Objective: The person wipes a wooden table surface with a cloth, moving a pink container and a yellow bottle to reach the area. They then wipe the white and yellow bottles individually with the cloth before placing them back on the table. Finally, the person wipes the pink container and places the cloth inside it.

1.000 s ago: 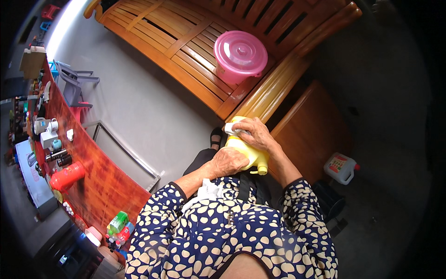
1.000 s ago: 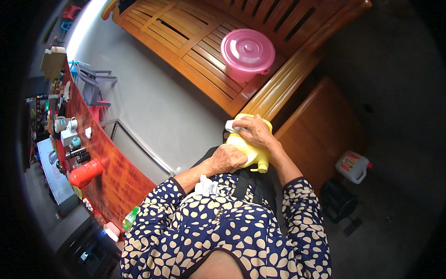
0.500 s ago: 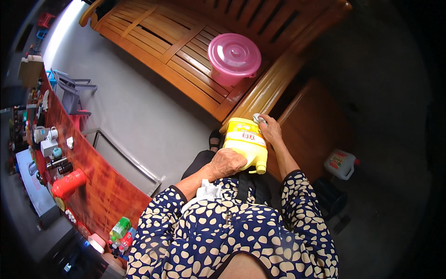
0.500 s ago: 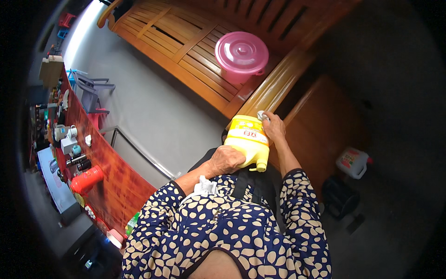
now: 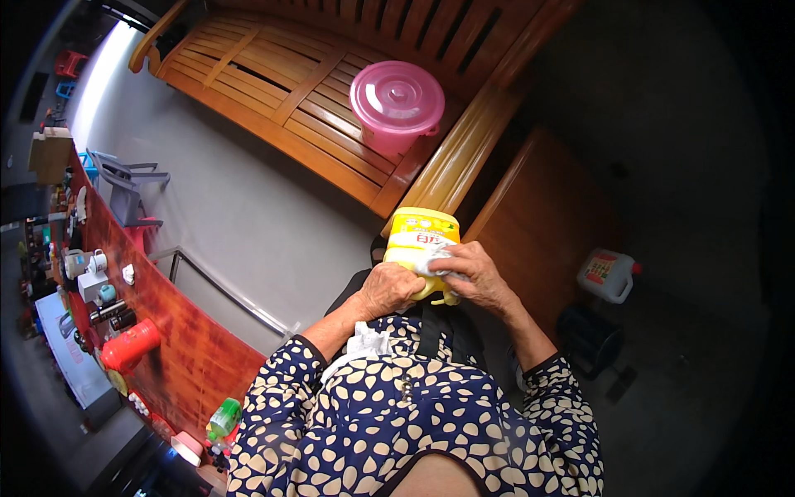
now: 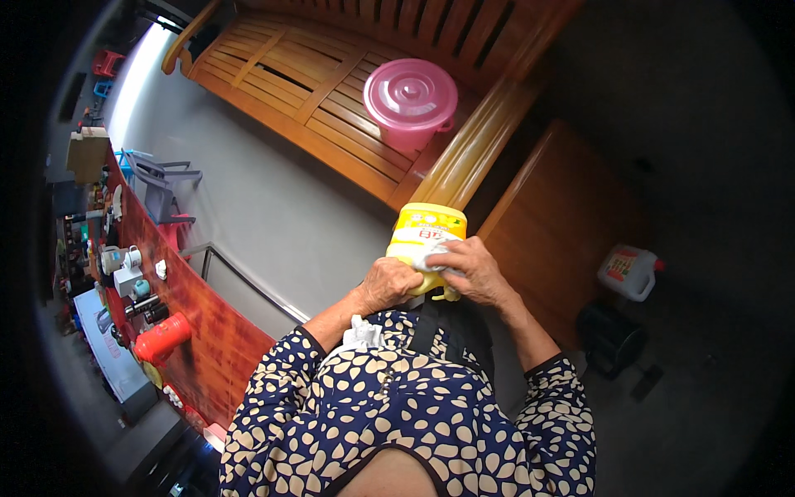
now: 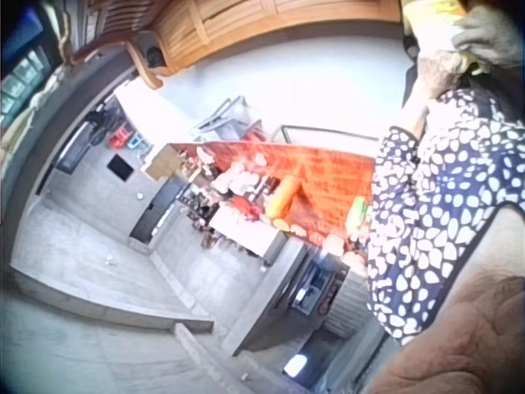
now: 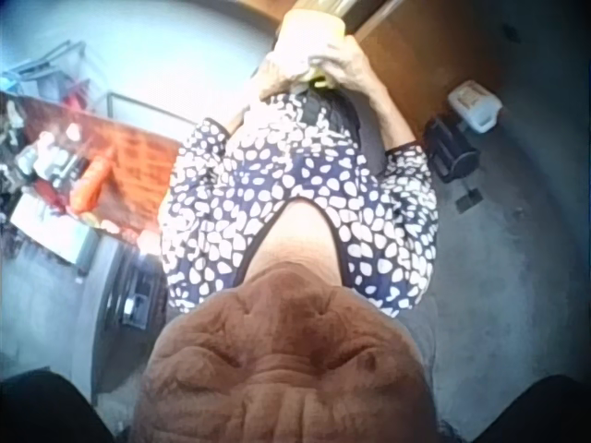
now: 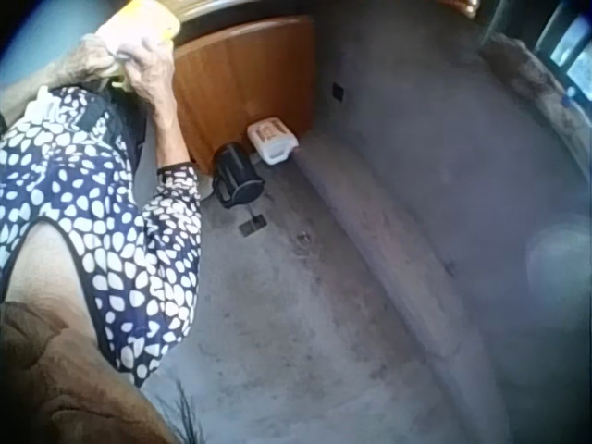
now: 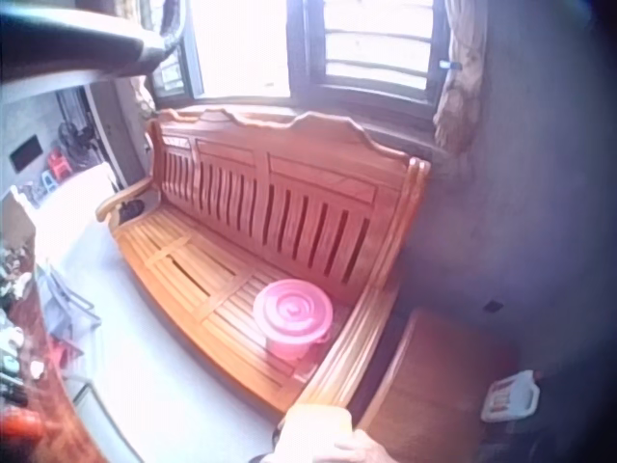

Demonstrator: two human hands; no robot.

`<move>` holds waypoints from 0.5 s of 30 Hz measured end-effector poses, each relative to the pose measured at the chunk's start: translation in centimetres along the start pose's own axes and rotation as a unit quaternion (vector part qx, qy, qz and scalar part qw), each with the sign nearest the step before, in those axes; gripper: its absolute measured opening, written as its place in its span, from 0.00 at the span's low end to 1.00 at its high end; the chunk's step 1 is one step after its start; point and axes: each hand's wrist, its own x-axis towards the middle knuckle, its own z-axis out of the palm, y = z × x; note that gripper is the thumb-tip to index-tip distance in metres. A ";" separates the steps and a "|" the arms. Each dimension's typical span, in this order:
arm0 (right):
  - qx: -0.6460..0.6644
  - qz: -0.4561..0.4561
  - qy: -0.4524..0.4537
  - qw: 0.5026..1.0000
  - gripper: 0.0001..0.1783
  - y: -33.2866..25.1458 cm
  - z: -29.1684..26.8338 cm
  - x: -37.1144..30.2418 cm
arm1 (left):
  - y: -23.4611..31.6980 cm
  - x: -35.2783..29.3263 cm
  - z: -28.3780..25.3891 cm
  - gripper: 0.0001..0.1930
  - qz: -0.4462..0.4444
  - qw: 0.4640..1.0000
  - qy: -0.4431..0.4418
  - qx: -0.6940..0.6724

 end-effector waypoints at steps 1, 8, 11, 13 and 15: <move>-0.016 -0.013 -0.007 1.000 0.17 -0.4 0.6 0.6 | 0.1 -0.2 0.1 0.08 -0.002 1.000 0.000 0.006; -0.025 0.034 -0.003 0.999 0.14 2.3 4.2 5.8 | 0.4 -0.2 0.4 0.06 0.005 1.000 0.030 -0.003; -0.043 0.131 0.025 0.990 0.13 3.3 4.4 6.8 | 0.5 0.0 0.6 0.10 0.000 0.999 0.034 0.002; -0.044 0.163 0.045 0.985 0.13 4.3 4.6 6.9 | 0.3 0.2 0.5 0.11 0.001 0.999 0.040 0.000; -0.034 0.185 0.052 0.981 0.13 4.5 4.1 6.3 | 0.1 0.4 0.4 0.11 0.004 0.999 0.041 -0.010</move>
